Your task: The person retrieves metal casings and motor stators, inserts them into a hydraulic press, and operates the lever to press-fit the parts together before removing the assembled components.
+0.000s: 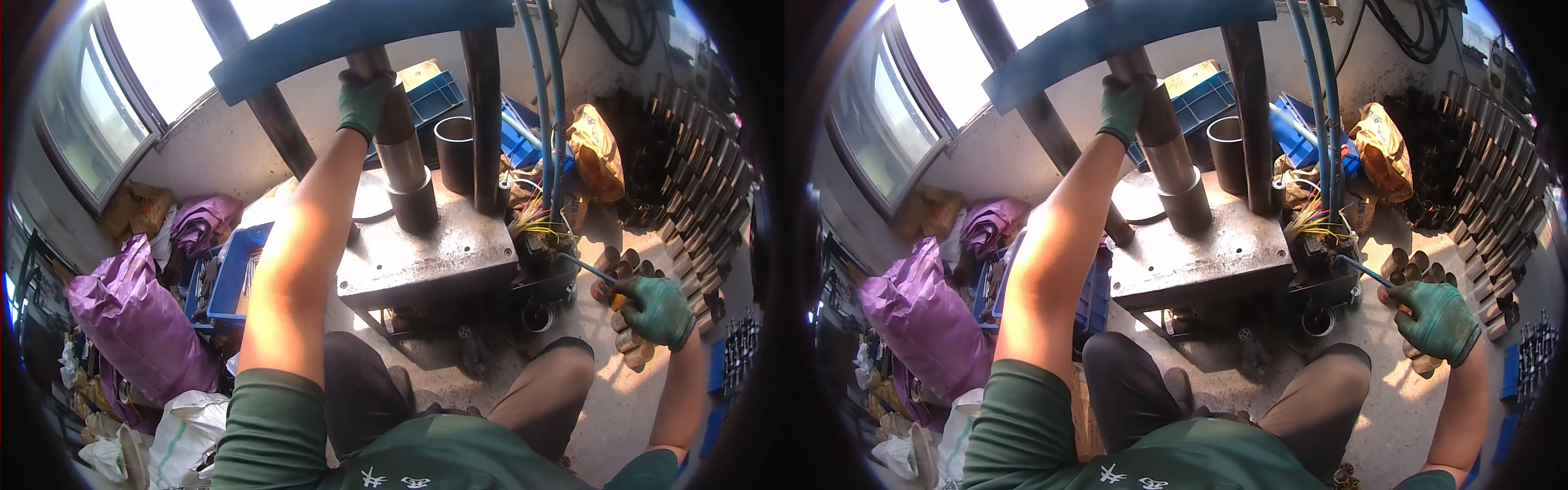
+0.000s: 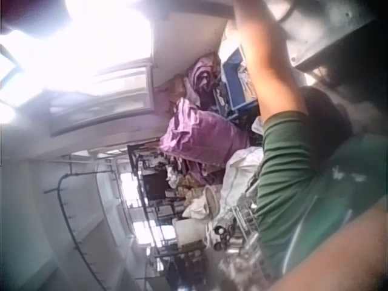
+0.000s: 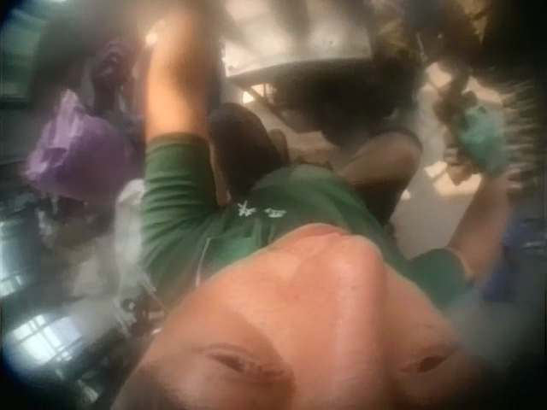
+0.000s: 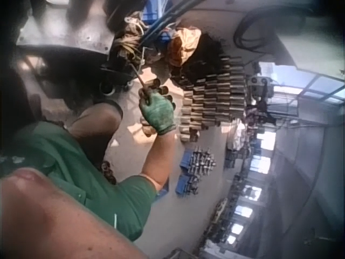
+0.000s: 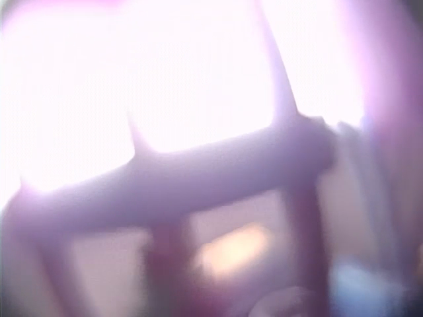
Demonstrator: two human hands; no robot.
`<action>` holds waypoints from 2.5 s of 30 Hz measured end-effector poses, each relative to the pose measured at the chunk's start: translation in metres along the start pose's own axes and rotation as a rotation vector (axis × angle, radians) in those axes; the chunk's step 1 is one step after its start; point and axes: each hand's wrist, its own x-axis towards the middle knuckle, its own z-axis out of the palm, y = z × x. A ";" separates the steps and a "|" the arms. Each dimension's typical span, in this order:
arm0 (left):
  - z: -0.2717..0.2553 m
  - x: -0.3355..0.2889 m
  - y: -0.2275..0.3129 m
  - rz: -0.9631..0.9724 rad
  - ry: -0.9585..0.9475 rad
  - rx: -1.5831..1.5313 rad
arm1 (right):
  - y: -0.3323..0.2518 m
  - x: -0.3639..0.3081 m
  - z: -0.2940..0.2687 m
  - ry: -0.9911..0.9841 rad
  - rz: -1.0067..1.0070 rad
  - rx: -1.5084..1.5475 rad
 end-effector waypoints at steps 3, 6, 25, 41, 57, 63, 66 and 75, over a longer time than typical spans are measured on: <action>0.001 -0.008 -0.002 0.005 0.014 0.108 | 0.002 -0.013 0.018 0.002 -0.049 -0.083; -0.004 -0.009 -0.005 0.043 0.028 0.134 | 0.002 -0.029 0.053 0.135 -0.174 -0.111; 0.002 -0.024 -0.021 0.069 0.030 0.162 | -0.021 -0.068 0.098 0.291 0.012 -0.034; 0.004 -0.029 -0.034 0.062 0.061 0.199 | -0.025 -0.029 0.061 0.287 0.055 0.130; 0.004 -0.036 -0.033 0.083 0.073 0.102 | -0.011 0.076 -0.002 0.600 -0.183 -0.031; 0.011 -0.032 -0.041 0.111 0.093 0.053 | 0.012 -0.049 0.072 -0.039 -0.089 -0.097; 0.014 -0.029 -0.041 0.093 0.089 0.051 | 0.002 -0.076 0.099 0.086 -0.074 -0.117; 0.009 -0.033 -0.042 0.072 0.070 0.063 | -0.016 -0.070 0.110 0.219 0.040 -0.126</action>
